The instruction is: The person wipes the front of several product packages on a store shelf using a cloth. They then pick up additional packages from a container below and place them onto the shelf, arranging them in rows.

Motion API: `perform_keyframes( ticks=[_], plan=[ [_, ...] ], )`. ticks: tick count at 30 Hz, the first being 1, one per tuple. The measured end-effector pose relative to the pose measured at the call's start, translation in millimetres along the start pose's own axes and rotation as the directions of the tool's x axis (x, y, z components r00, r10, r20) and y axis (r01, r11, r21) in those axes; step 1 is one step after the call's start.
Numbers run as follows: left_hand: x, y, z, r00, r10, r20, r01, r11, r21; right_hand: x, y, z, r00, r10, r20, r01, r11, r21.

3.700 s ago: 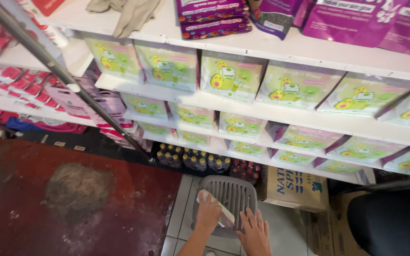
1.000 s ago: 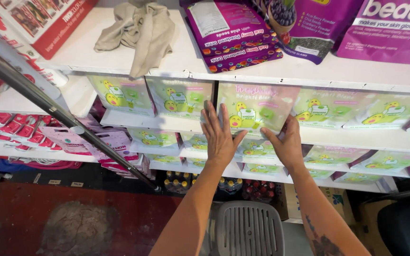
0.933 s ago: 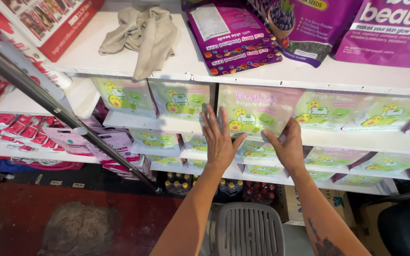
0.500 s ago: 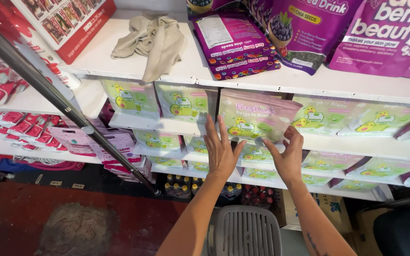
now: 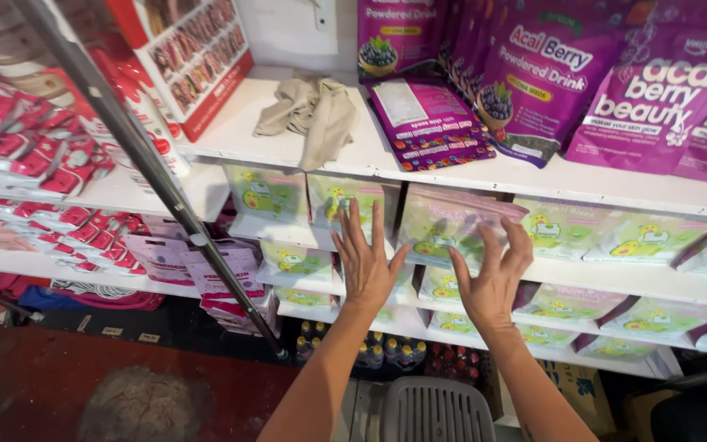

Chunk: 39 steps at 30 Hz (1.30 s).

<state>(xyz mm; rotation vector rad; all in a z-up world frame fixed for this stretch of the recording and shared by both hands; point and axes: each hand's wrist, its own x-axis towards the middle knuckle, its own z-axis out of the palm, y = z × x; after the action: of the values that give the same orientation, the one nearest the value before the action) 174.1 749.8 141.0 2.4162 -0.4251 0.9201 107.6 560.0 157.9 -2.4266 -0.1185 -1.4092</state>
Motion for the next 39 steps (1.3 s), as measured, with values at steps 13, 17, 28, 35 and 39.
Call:
perform_keyframes(
  ticks=[13, 17, 28, 35, 39],
  plan=[
    [142, -103, -81, 0.985, 0.097, -0.139, -0.095, 0.995, 0.022, 109, -138, 67, 0.950, -0.239, 0.201, 0.188, 0.952, 0.243],
    [169, -123, -76, 0.999, 0.037, -0.028, -0.038, 0.998, -0.050, 111, -141, 96, 0.949, -0.247, 0.199, 0.233, 0.968, 0.090],
    [187, -132, -50, 0.976, -0.212, 0.057, 0.205, 0.974, 0.097, 136, -158, 101, 0.949, 0.042, 0.313, -0.026, 0.998, -0.055],
    [182, -128, -58, 0.967, -0.253, 0.011, 0.253, 0.967, 0.038, 128, -155, 107, 0.966, -0.003, 0.257, 0.007, 1.000, -0.015],
    [185, -137, -54, 0.970, -0.238, 0.042, 0.239, 0.971, -0.023, 125, -151, 109, 0.974, -0.057, 0.221, 0.060, 0.998, -0.006]
  ],
)
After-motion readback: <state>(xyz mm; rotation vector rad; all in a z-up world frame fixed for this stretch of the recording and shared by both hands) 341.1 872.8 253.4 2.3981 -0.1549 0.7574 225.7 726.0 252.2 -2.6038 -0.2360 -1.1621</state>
